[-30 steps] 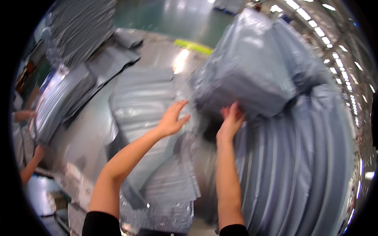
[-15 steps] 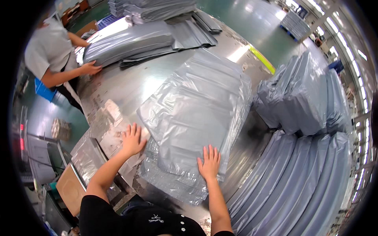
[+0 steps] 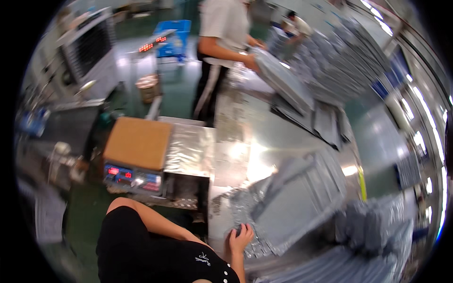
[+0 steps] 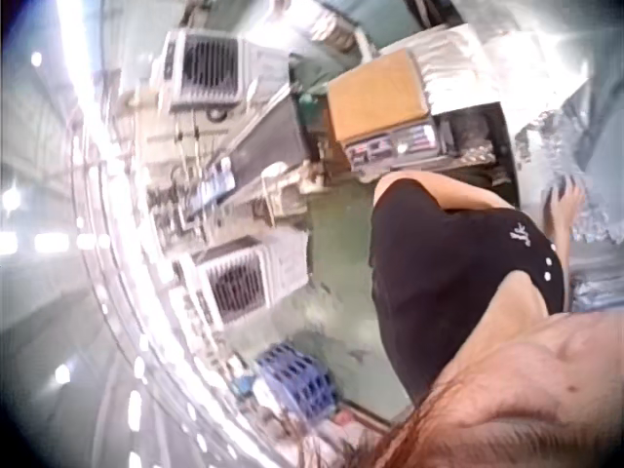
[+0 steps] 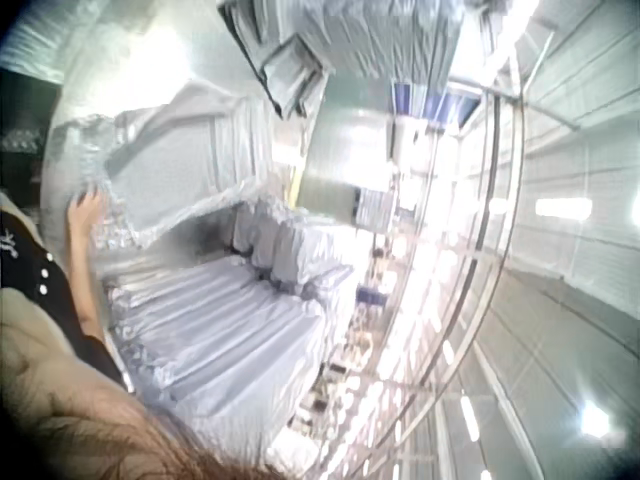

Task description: The person repeatedly places blue packaged items into gray plastic bags on a metal table, folds the bags closed, and stacks them. A coworker performs similar packaging nearby. The person briefly walks to a blue pallet to retrieve a roll of plastic wrap before returning to the table to continue packaging.

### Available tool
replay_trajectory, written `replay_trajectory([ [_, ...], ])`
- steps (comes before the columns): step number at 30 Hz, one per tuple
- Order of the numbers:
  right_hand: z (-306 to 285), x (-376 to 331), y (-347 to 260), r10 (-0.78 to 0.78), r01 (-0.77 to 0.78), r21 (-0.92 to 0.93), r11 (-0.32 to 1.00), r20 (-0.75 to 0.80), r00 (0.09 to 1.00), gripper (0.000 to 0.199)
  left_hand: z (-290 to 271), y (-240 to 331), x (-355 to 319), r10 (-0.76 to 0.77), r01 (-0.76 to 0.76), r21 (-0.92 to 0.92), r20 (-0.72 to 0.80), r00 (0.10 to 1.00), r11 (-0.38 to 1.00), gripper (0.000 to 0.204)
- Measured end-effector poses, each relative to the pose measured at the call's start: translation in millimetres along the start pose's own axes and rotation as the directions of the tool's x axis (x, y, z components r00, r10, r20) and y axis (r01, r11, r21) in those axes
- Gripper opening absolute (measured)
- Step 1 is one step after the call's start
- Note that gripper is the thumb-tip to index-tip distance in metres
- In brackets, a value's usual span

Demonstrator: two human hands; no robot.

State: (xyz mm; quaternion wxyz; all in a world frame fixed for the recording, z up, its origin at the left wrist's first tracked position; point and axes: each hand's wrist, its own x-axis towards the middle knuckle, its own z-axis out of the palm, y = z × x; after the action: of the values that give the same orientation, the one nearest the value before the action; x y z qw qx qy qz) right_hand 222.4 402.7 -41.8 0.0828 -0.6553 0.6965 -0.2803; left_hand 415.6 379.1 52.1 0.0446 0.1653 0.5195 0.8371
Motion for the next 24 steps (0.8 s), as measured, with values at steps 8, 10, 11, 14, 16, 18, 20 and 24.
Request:
replay_trajectory([
  [8,42,-11,-28,-0.001,0.0,-0.044,0.999,-0.026,1.0,0.041,70,-31,-62,0.024,0.108,0.23,-0.506,0.862,0.967,0.03],
  [10,42,-6,-41,0.044,-0.045,-0.086,0.995,-0.014,0.999,0.04,82,-39,-77,0.072,0.106,0.273,-0.57,0.819,0.956,0.03],
  [11,37,-8,-52,0.075,-0.076,-0.119,0.99,-0.011,0.997,0.04,87,-42,-85,0.09,0.11,0.292,-0.596,0.798,0.95,0.03],
  [14,11,-20,-95,0.067,-0.069,-0.39,0.918,-0.019,0.998,0.041,106,-48,-122,0.154,0.149,0.364,-0.681,0.715,0.919,0.031],
  [16,21,-25,-108,-0.077,-0.019,-0.564,0.826,-0.147,0.986,0.036,118,-35,-149,0.094,0.401,0.403,-0.792,0.603,0.823,0.036],
  [18,45,-28,-103,-0.019,-0.133,-0.59,0.796,-0.245,0.969,0.036,124,-36,-187,0.071,0.509,0.34,-0.877,0.476,0.791,0.038],
  [20,73,-14,-98,-0.011,-0.181,-0.566,0.804,-0.318,0.948,0.04,136,-37,-228,0.057,0.617,0.271,-0.937,0.344,0.738,0.04],
  [24,128,-7,-96,0.048,-0.281,-0.526,0.803,-0.412,0.91,0.05,168,-53,-306,0.138,0.629,0.212,-0.977,0.165,0.748,0.039],
])
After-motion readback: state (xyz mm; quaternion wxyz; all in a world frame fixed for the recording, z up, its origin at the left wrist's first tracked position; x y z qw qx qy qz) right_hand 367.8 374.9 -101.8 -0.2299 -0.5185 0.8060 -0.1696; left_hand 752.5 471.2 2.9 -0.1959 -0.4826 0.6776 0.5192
